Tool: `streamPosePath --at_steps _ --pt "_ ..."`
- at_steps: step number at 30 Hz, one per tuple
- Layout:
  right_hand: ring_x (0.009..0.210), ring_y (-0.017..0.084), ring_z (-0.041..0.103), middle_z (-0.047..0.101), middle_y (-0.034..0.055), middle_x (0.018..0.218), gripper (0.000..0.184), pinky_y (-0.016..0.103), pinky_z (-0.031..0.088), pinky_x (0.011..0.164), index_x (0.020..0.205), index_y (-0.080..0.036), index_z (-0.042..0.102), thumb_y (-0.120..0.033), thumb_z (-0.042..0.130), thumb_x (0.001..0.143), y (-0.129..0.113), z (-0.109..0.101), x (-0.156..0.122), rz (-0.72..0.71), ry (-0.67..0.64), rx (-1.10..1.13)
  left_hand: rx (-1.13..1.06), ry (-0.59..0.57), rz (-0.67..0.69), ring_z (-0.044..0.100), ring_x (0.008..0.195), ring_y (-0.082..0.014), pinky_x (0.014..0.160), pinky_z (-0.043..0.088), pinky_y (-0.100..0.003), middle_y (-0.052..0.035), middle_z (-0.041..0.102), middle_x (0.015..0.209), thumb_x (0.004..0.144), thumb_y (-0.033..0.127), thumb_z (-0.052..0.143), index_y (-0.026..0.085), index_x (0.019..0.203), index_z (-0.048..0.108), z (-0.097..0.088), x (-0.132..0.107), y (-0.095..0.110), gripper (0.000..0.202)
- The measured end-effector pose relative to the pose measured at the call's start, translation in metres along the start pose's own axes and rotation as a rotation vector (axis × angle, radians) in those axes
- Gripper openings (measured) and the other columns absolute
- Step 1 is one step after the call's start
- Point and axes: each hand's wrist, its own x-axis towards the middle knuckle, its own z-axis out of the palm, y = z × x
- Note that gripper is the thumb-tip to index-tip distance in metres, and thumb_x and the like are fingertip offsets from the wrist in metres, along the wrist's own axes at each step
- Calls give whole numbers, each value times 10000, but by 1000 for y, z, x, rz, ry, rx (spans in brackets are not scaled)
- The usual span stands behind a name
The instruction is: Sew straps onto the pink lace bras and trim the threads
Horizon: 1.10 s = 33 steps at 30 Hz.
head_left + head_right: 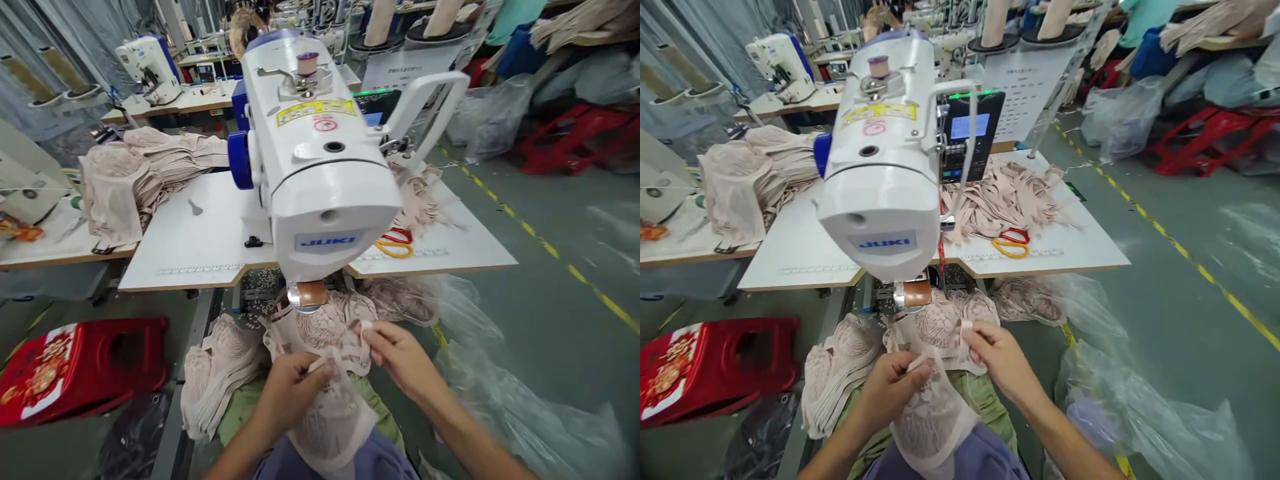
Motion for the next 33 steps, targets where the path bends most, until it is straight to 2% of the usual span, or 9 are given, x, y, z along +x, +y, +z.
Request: streamPosePath --at_steps 4,8,12,16,20,22,26,30,33 --pt "667 142 582 656 28 761 359 288 478 679 808 -182 753 -494 867 672 -20 5 3 102 -183 210 89 59 10 325 597 -117 553 250 -248 34 352 609 884 549 538 194 596 472 -11 4 4 462" --pt "1035 207 613 653 78 1134 306 325 459 919 871 -200 797 -489 804 768 -25 27 2 -16 -352 11 131 46 22 346 601 -121 560 269 -244 27 400 614 879 564 548 169 648 583 -12 8 5 459" --pt "951 189 605 616 67 1033 396 290 469 835 910 -195 795 -572 687 859 -24 38 6 -155 -379 -166 187 43 40 346 582 -114 545 265 -237 29 401 602 902 547 529 157 665 603 -11 6 2 462" --pt "795 164 564 598 41 837 452 262 417 700 851 -178 787 -590 612 912 -24 37 7 -288 -292 -331 245 74 70 403 577 -125 542 307 -232 22 450 598 941 504 507 159 699 629 -14 4 2 438" --pt "756 160 543 573 24 744 386 263 392 667 835 -189 800 -539 654 904 -26 39 8 -379 -202 -300 249 147 241 622 854 -199 751 493 -268 -57 665 911 947 423 551 184 935 692 -5 6 -3 278" --pt "760 156 556 606 25 780 326 259 404 664 875 -198 808 -507 705 874 -28 41 11 -348 -186 -180 236 239 320 653 918 -206 823 527 -294 -67 688 986 958 380 546 196 1022 675 4 8 -11 233" --pt "627 102 492 632 12 767 349 225 371 565 893 -187 795 -523 768 806 -36 41 25 -173 -172 32 366 486 458 702 758 -191 682 562 -267 -59 727 863 961 292 550 178 1041 646 12 13 -25 169" --pt "590 94 494 604 -7 712 434 215 413 547 893 -177 756 -587 778 751 -57 32 49 -108 -132 134 637 371 738 745 719 -161 644 562 -212 -43 784 869 946 158 539 202 1267 644 -11 24 -11 341" --pt "585 94 511 576 -27 667 393 218 433 565 829 -166 706 -541 788 745 -73 25 72 -162 -148 53 650 391 655 772 842 -162 707 581 -186 -48 809 991 961 176 519 215 1208 707 -27 34 10 312"
